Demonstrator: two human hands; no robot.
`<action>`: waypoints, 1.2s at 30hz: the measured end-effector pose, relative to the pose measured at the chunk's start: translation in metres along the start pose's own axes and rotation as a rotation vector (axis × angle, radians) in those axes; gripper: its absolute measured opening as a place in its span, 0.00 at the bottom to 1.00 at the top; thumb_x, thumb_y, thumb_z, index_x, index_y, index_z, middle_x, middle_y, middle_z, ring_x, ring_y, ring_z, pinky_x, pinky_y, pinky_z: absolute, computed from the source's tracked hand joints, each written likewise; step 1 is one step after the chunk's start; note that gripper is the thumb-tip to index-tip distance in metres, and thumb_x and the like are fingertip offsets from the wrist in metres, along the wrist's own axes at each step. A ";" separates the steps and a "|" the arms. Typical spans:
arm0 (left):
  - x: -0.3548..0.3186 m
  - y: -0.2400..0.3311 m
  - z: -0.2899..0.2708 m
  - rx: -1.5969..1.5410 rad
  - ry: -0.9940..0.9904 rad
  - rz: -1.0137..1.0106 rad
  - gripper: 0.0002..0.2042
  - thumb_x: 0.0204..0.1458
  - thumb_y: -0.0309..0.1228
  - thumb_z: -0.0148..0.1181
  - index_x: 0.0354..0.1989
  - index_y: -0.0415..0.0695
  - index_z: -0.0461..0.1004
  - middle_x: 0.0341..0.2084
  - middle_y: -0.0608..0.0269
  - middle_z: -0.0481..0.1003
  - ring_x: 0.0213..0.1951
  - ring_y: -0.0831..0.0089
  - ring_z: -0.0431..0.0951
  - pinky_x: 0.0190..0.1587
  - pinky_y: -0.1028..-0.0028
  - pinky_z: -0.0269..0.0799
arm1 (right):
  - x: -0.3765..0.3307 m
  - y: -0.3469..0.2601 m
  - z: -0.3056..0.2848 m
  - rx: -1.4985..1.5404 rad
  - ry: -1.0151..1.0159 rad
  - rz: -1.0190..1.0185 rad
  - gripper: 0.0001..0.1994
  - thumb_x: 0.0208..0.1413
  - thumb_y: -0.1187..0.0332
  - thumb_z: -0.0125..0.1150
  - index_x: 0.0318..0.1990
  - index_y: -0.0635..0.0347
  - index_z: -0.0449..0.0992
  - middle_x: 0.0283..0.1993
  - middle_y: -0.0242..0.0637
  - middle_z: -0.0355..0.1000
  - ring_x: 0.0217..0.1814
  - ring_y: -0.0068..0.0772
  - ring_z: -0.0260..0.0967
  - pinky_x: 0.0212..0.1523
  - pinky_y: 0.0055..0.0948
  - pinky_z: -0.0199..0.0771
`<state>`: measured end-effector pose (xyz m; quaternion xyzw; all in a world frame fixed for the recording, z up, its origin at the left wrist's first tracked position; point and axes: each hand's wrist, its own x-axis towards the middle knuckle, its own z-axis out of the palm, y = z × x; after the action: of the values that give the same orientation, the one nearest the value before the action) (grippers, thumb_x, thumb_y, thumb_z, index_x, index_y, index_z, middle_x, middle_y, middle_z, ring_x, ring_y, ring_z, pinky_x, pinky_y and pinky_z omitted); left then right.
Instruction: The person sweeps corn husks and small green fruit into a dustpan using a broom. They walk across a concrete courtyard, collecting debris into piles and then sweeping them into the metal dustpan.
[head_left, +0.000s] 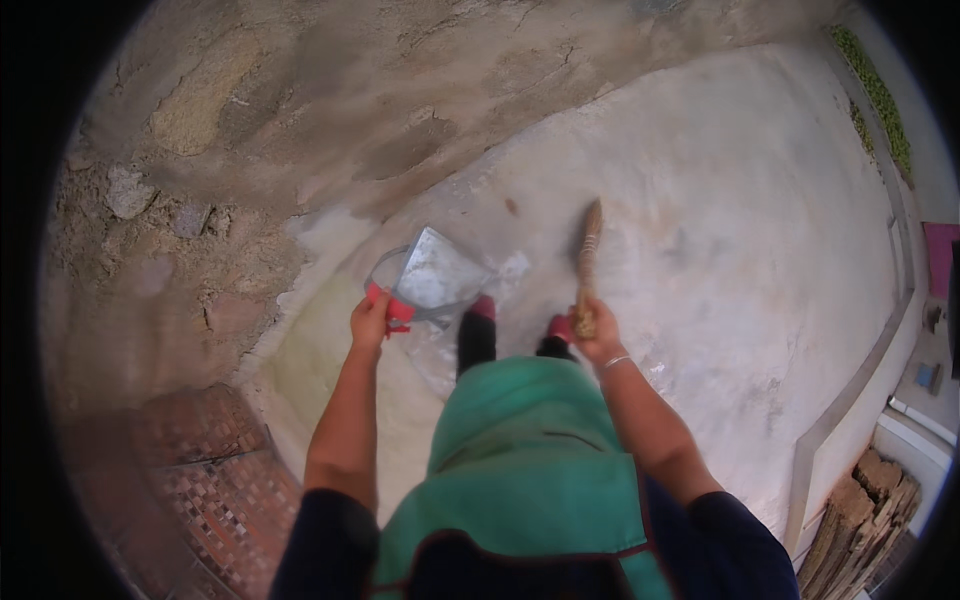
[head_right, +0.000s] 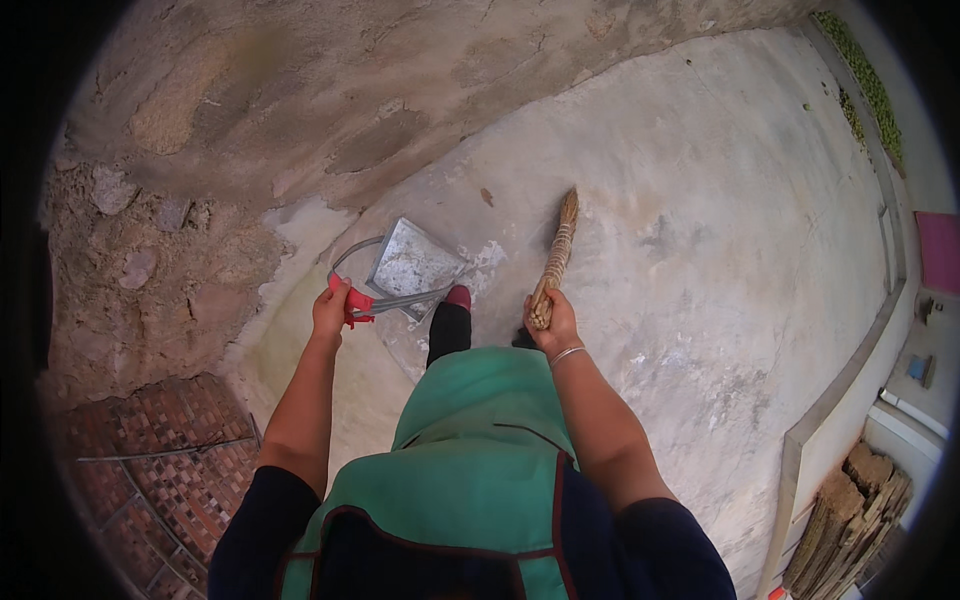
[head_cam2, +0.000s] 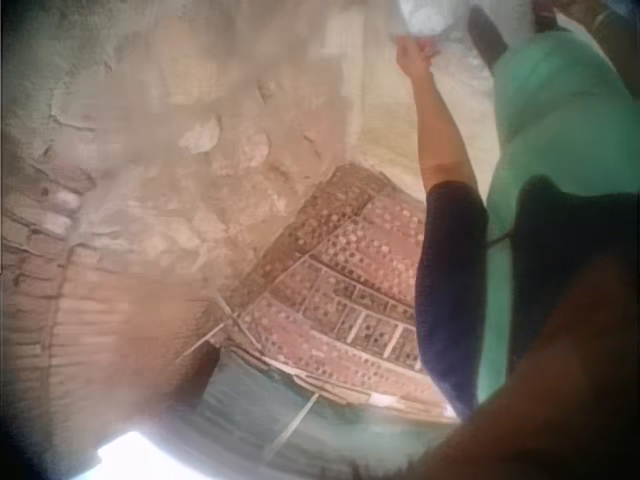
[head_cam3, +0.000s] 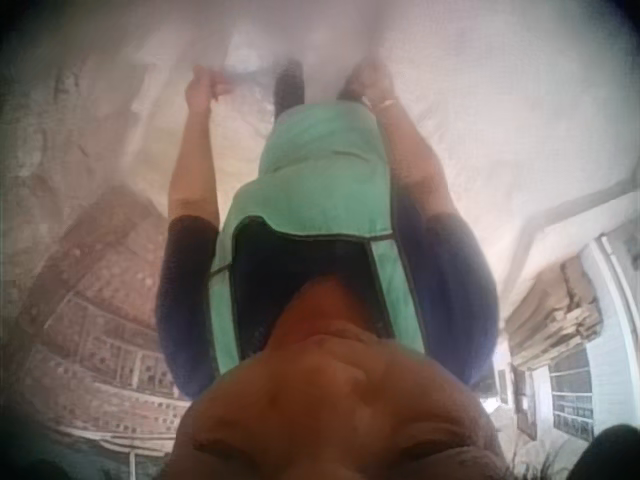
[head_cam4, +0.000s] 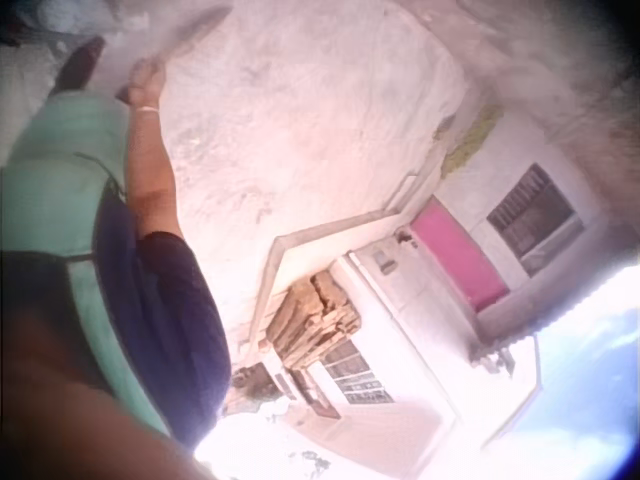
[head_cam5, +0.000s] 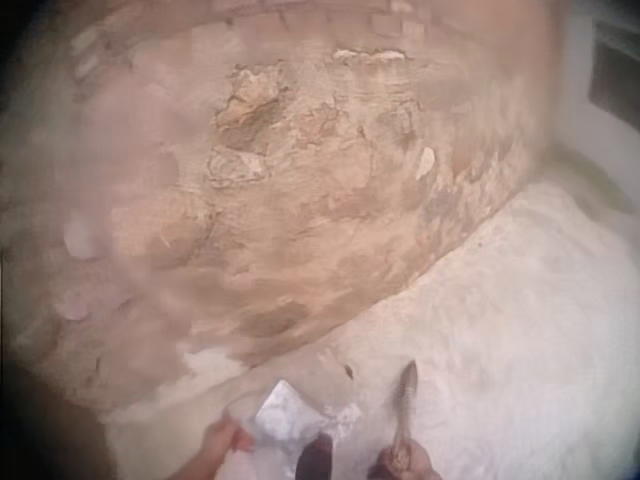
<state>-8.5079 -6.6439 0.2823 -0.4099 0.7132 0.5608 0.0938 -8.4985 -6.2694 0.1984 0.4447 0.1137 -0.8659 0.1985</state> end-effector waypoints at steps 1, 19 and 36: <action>0.023 0.004 -0.001 0.009 -0.011 -0.013 0.15 0.47 0.40 0.56 0.28 0.37 0.72 0.17 0.62 0.72 0.11 0.77 0.67 0.10 0.79 0.57 | 0.011 0.016 0.018 -0.052 -0.014 0.039 0.11 0.51 0.66 0.51 0.37 0.62 0.63 0.27 0.40 0.66 0.26 0.33 0.67 0.27 0.27 0.76; 0.161 0.033 0.031 0.038 -0.282 -0.059 0.15 0.46 0.39 0.58 0.33 0.38 0.73 0.24 0.60 0.74 0.23 0.72 0.75 0.22 0.75 0.72 | 0.077 0.104 0.109 -0.954 0.194 -0.121 0.30 0.51 0.71 0.50 0.61 0.57 0.45 0.37 0.42 0.65 0.32 0.33 0.67 0.31 0.30 0.72; 0.132 0.134 0.126 0.082 -0.413 -0.032 0.12 0.47 0.36 0.56 0.30 0.39 0.72 0.22 0.60 0.73 0.19 0.72 0.73 0.15 0.74 0.69 | -0.100 -0.059 0.116 -0.939 0.104 -0.211 0.32 0.48 0.69 0.53 0.62 0.63 0.49 0.52 0.41 0.62 0.50 0.30 0.62 0.50 0.25 0.63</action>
<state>-8.7264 -6.5917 0.2561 -0.2934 0.6946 0.6018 0.2633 -8.5566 -6.2353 0.3488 0.3357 0.5465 -0.7131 0.2830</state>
